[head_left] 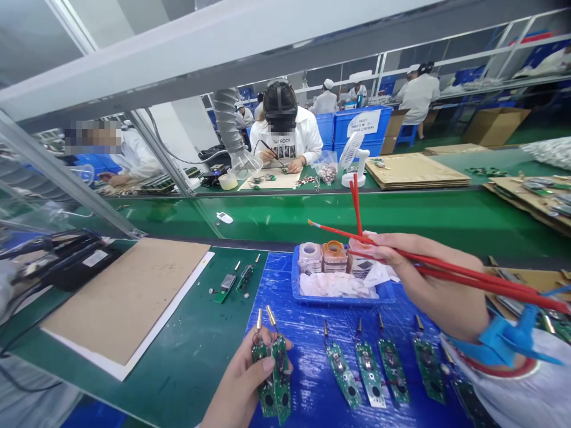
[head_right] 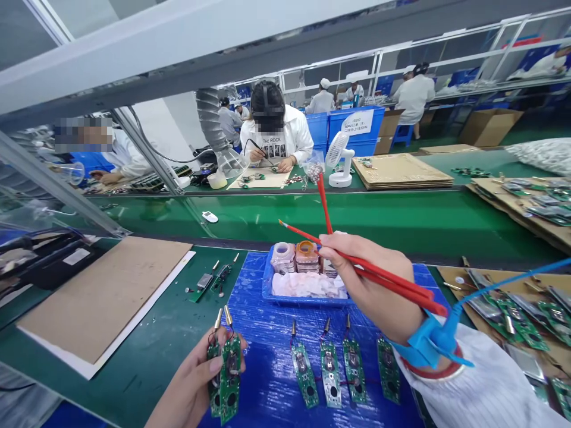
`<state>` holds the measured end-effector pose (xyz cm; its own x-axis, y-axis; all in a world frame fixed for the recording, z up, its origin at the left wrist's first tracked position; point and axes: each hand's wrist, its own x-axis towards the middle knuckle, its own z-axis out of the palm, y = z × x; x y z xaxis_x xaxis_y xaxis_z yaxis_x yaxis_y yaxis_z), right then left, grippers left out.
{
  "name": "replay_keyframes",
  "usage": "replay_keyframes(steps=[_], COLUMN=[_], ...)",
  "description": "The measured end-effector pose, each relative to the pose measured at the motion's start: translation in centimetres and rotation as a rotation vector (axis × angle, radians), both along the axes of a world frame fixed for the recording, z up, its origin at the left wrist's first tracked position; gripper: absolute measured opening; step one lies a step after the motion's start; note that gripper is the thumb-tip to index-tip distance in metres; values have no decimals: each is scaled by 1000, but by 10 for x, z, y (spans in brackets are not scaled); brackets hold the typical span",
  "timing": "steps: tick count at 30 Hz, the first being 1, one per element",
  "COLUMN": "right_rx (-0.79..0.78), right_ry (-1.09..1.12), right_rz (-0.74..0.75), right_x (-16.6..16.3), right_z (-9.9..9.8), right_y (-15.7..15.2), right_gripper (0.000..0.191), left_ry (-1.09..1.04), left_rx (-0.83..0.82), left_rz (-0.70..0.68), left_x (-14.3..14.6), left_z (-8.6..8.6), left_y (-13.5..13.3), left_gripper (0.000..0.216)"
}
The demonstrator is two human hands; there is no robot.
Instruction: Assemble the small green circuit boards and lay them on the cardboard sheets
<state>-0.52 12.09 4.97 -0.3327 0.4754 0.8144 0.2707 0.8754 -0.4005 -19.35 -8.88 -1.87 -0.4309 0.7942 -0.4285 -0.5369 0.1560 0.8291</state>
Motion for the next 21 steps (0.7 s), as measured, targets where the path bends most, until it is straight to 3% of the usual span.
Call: replay_keyframes(steps=[3,21], right_rx=[0,-63], right_ry=[13,73], right_rz=[-44,41], right_x=[1,4], right_z=[0,-3], right_y=[-1,-3], right_gripper=[11,11], left_ry=[-15,-59], left_rx=[-17,52], left_rz=[-19,-126], left_x=[2,18], left_z=[2,1], left_y=[1,8], left_gripper=[29,29])
